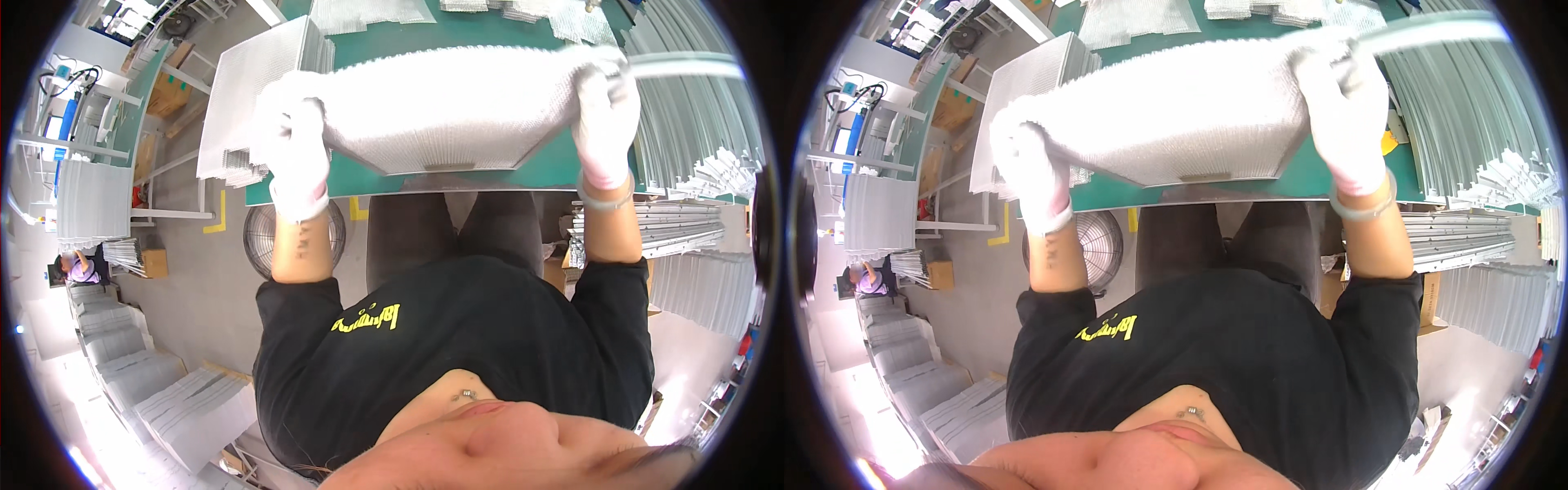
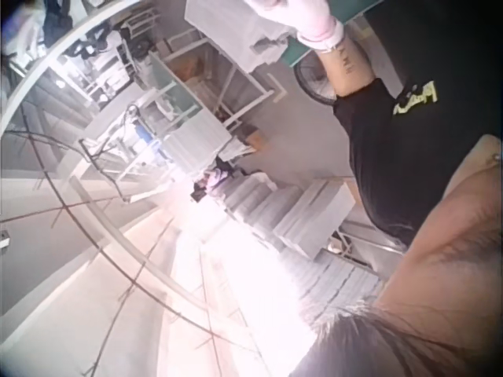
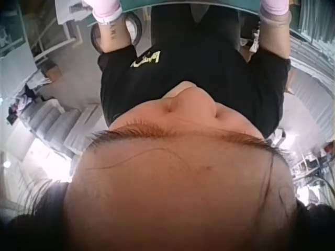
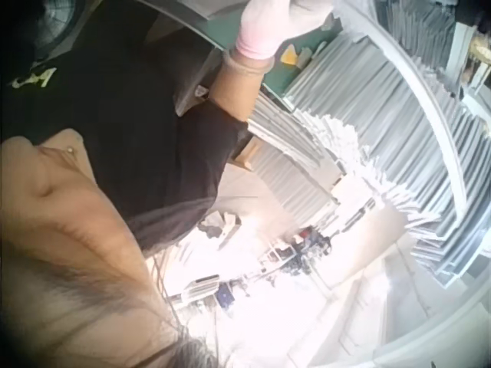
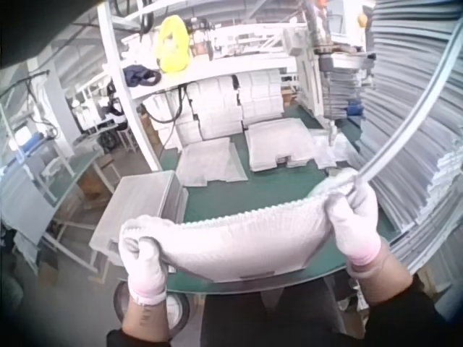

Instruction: The person assembles rectangular panels by placing mesh sheets onto metal frames and securing them with a power drill. They repeat this process multiple times, handling mesh sheets, frames, and plastic inserts, and stacking the finished units on the table.

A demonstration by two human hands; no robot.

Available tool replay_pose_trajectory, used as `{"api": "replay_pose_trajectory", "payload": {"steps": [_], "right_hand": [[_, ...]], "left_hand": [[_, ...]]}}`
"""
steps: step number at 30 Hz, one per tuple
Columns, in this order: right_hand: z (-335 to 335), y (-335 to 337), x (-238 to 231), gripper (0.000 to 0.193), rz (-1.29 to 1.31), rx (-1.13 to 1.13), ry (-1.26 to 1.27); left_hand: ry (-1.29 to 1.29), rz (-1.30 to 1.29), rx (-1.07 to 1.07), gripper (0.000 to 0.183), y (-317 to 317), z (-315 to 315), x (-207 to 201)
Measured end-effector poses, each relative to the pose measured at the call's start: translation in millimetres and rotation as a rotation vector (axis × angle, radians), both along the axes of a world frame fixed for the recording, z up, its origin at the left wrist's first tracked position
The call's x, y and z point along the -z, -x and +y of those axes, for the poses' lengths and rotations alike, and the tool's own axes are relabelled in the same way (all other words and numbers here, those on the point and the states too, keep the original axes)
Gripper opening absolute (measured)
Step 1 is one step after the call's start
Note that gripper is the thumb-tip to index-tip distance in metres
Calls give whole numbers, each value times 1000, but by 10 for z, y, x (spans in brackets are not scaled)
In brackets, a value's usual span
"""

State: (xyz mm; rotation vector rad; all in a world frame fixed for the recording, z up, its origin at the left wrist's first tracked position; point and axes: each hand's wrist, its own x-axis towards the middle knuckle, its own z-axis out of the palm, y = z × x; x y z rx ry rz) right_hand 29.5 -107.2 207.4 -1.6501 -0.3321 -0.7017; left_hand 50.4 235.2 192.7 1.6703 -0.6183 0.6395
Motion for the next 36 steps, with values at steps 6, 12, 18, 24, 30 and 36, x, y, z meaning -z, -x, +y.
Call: {"api": "replay_pose_trajectory", "payload": {"steps": [6, 12, 18, 24, 30, 36], "right_hand": [[115, 548, 183, 29, -401, -361, -74], [-92, 863, 347, 12, -583, -837, 236], [-5, 980, 414, 33, -583, -768, 172], [11, 1014, 332, 34, -567, -657, 207], [-7, 1149, 436, 33, -539, -619, 203], [-9, 1235, 508, 32, -514, -577, 181]], "left_hand": [[13, -7, 856, 46, 354, 4, 144], [-863, 211, 723, 50, 67, 59, 1111], [-959, 194, 665, 46, -130, 32, 1241], [-1114, 283, 561, 37, -288, 162, 1101], [-996, 275, 894, 57, -505, -745, 1096], [-1123, 290, 1178, 61, -548, -1247, 1557]]}}
